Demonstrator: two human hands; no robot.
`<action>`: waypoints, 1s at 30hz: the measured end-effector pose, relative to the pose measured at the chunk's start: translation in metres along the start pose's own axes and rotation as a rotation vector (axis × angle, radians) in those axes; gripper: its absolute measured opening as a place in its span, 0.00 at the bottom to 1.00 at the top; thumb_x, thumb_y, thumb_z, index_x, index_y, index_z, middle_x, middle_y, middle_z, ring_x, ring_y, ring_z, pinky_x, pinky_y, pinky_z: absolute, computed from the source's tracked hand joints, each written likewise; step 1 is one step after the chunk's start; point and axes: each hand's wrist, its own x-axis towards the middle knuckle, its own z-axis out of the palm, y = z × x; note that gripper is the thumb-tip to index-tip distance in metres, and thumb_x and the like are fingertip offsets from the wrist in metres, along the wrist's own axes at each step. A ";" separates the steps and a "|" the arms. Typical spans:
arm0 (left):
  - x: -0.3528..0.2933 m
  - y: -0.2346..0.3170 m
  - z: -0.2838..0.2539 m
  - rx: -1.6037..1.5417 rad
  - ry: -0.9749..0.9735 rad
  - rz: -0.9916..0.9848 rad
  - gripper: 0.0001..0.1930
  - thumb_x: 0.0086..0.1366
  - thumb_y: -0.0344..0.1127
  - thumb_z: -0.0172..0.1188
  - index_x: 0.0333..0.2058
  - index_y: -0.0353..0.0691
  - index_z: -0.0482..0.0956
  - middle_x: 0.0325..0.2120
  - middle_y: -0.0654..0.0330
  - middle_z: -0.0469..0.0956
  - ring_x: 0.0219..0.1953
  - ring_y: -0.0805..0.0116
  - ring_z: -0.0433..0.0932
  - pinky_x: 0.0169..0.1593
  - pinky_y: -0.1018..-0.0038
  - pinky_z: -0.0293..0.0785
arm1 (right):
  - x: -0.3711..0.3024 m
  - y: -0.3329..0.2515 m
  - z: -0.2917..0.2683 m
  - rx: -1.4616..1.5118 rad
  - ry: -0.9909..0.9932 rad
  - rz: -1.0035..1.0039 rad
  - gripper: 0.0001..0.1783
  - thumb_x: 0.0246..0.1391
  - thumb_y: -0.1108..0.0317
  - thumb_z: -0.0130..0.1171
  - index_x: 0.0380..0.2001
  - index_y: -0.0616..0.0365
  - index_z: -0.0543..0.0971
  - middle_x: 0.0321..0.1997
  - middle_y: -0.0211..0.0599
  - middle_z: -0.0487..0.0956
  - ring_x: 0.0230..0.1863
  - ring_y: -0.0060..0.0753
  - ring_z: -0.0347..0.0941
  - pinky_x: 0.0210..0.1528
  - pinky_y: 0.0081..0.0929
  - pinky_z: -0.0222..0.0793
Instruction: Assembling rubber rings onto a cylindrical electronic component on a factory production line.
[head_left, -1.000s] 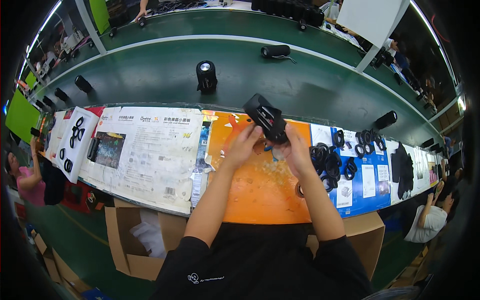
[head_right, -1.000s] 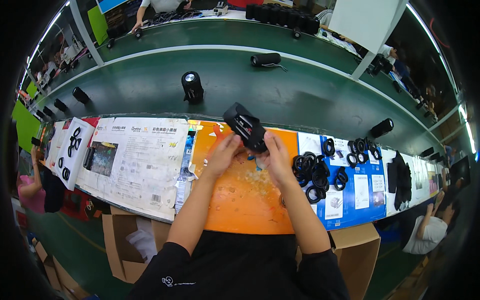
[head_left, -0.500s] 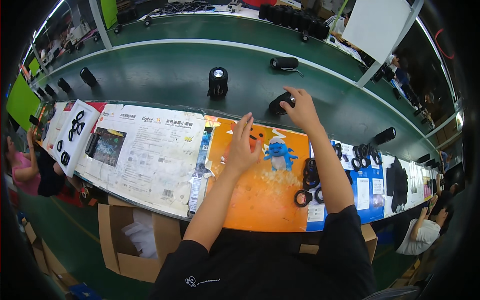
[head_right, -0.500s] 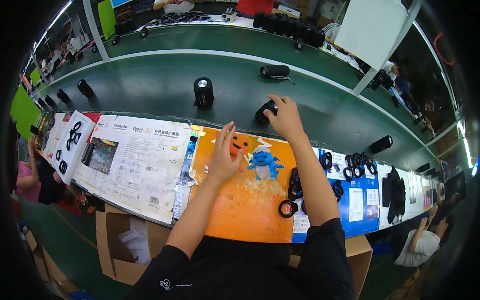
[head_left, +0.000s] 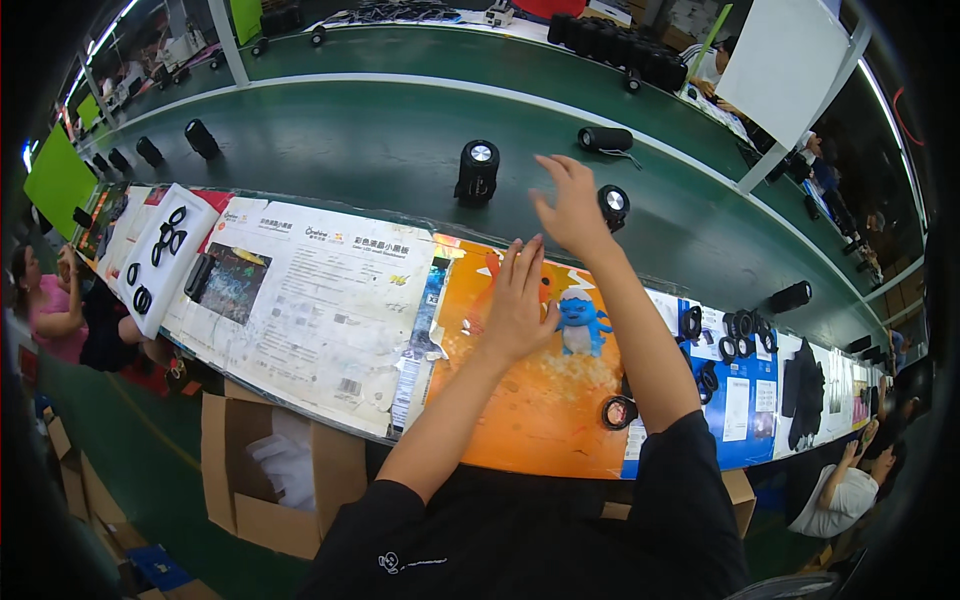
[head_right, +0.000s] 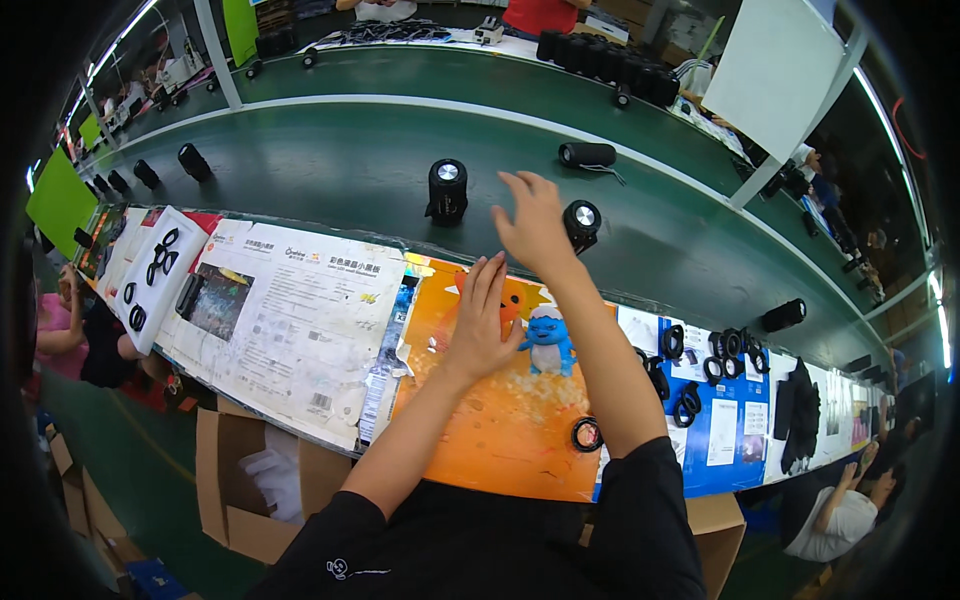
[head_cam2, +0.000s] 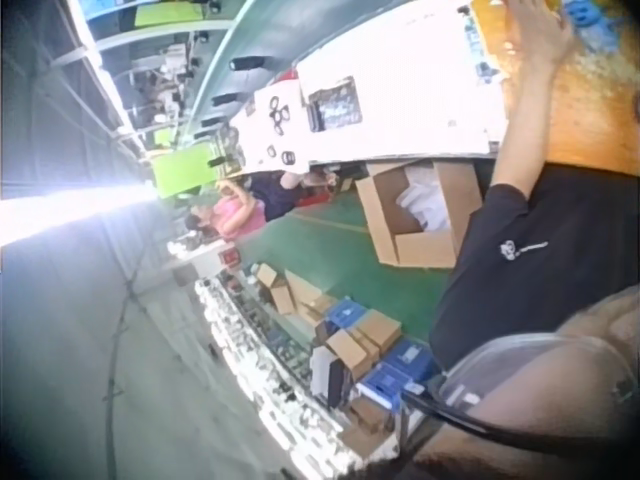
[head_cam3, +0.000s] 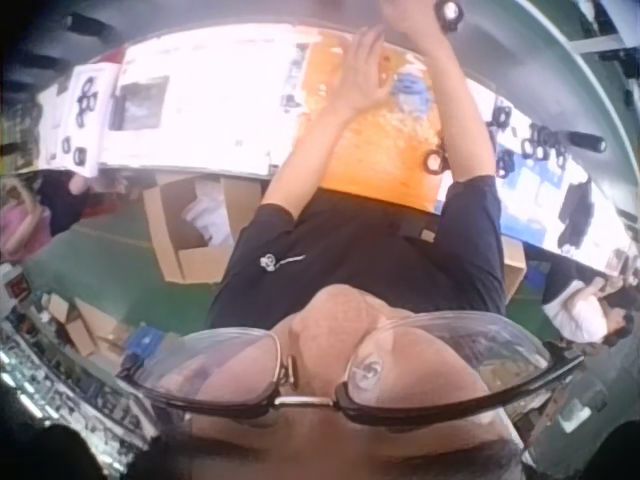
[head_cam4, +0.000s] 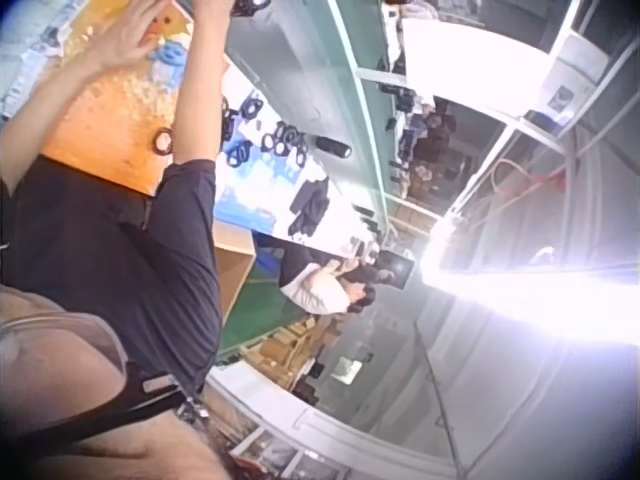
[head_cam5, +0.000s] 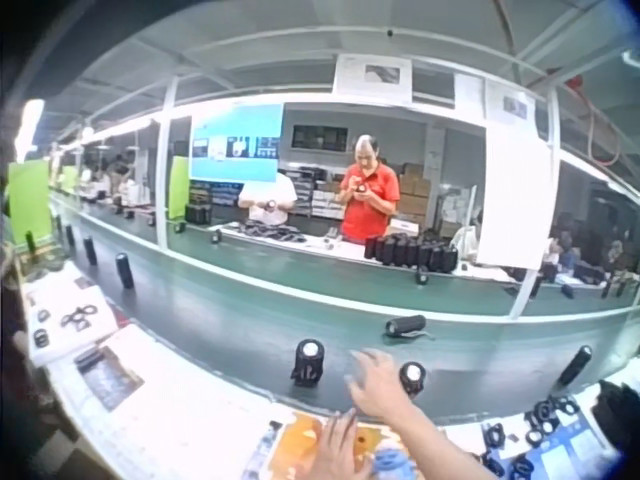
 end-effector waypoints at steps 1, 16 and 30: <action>-0.001 -0.001 -0.001 0.015 0.014 -0.024 0.45 0.63 0.34 0.65 0.75 0.22 0.60 0.79 0.43 0.57 0.81 0.33 0.52 0.83 0.46 0.52 | 0.010 -0.010 0.013 0.127 -0.052 -0.001 0.37 0.64 0.63 0.73 0.74 0.52 0.76 0.75 0.55 0.72 0.77 0.63 0.65 0.79 0.51 0.64; 0.005 -0.002 -0.015 -0.020 0.331 -0.166 0.46 0.63 0.25 0.64 0.78 0.24 0.54 0.78 0.37 0.55 0.80 0.34 0.55 0.81 0.46 0.53 | 0.029 -0.022 0.061 0.290 0.025 0.180 0.42 0.55 0.58 0.83 0.69 0.58 0.78 0.69 0.53 0.80 0.69 0.58 0.78 0.72 0.46 0.73; 0.000 -0.003 -0.003 -0.299 0.407 -0.305 0.47 0.68 0.26 0.67 0.80 0.30 0.50 0.78 0.37 0.54 0.82 0.35 0.52 0.81 0.46 0.56 | -0.070 -0.076 -0.075 0.535 0.079 0.125 0.47 0.46 0.69 0.86 0.70 0.59 0.77 0.67 0.43 0.82 0.69 0.38 0.79 0.75 0.35 0.70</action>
